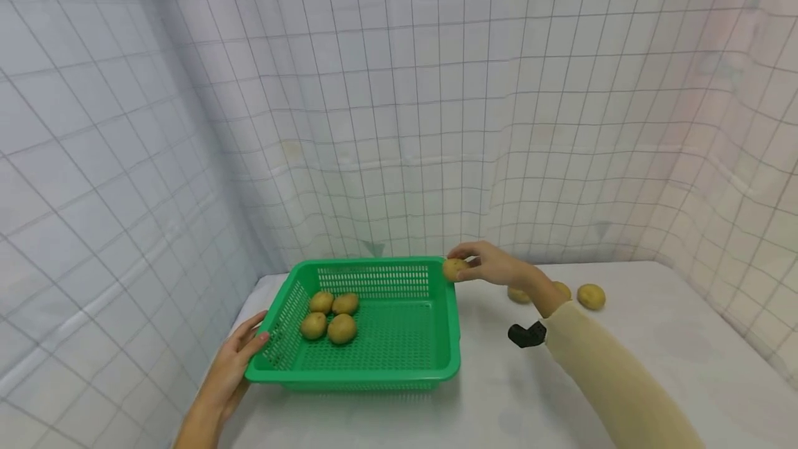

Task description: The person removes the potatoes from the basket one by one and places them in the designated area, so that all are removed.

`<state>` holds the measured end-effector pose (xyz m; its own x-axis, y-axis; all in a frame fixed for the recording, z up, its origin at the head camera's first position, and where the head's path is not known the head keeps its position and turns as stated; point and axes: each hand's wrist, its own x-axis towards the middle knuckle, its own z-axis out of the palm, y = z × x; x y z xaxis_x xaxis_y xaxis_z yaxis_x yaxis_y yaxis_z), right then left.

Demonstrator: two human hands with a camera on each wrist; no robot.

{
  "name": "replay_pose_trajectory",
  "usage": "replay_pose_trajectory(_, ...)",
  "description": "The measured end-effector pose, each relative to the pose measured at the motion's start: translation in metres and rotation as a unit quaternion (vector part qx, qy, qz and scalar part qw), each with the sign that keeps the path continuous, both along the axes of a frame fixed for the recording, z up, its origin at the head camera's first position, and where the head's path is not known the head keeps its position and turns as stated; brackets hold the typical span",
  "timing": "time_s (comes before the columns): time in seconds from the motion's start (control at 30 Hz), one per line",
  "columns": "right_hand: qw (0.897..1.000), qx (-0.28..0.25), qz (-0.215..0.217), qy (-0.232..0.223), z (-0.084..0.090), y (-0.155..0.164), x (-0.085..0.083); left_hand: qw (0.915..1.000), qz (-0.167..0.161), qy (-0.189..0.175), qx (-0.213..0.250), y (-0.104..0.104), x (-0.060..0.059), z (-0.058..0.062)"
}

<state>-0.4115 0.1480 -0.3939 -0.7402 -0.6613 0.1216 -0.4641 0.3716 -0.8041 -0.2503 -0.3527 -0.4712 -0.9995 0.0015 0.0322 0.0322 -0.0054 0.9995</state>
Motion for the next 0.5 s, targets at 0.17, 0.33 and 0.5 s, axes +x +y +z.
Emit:
replay_pose_trajectory(0.17, 1.000, -0.001, -0.027, -0.008, -0.005, 0.012, 0.001, 1.0000, -0.006, 0.004, -0.004, 0.000, -0.002, 0.003)
replay_pose_trajectory(0.33, 0.999, -0.002, -0.048, -0.022, -0.011, 0.024, 0.003, 1.0000, -0.005, -0.001, -0.006, 0.000, -0.002, 0.003)
replay_pose_trajectory(0.5, 0.997, 0.008, -0.077, -0.031, -0.014, 0.035, 0.005, 1.0000, -0.004, 0.000, -0.003, 0.000, 0.000, 0.002)
